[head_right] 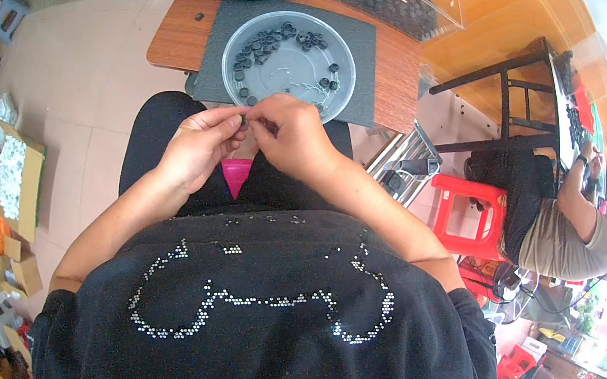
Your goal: The person sorts and assembles small black plastic components by hand, transferring them from a bowl into a clear container.
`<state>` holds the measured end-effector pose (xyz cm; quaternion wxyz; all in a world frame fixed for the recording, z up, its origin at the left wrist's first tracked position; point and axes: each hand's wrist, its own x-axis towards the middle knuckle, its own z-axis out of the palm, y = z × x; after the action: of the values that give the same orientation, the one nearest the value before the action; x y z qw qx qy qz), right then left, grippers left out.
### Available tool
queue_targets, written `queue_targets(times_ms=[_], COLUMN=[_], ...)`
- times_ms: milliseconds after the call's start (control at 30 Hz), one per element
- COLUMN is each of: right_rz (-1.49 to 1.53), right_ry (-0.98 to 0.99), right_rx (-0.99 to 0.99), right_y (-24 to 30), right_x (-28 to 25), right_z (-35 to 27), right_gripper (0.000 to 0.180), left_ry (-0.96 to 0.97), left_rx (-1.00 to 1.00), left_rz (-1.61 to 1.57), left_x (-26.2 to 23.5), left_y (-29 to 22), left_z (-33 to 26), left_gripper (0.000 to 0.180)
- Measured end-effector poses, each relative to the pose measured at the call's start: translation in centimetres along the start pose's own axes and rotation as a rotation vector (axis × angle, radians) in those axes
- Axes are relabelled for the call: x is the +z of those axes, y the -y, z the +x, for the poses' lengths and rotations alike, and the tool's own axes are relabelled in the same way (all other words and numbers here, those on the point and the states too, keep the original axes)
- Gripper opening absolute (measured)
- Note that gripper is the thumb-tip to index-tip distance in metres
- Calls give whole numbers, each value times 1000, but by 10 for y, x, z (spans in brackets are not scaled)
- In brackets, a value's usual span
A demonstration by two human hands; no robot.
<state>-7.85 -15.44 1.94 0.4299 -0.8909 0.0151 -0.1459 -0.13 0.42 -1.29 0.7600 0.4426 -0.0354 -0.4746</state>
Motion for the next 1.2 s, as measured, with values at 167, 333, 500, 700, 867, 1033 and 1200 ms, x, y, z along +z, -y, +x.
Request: queue_targets(times_ms=[167,333,500,700,867,1033,1200], right_rz=[134,474,608,493,258,-346,-651], right_ry=[3,32,-15,-1,-48,-166,-177], right_rx=[154,301,269,249,297,389,426], right_y=[2,-4,-14,-27,-64,-130,-135], right_x=[2,1,11,16,-7,-28,-21], right_z=[-4,-3,-8,-5,29,74,89], right_gripper=[7,3,4,6,16,26,27], left_ry=[-7,67,60,67,57,-49,-27], left_rx=[24,-37,-110,-113,-73,-99,-105], left_rz=[171,-156,-201,-248,-250,-209,-236], left_x=[1,-3,1,-8,-11,-15,-21], left_y=[2,8,9,13,8,7,3], left_z=[-1,2,1,8,12,16,16], left_gripper=[22,20,16,15,21,23,22])
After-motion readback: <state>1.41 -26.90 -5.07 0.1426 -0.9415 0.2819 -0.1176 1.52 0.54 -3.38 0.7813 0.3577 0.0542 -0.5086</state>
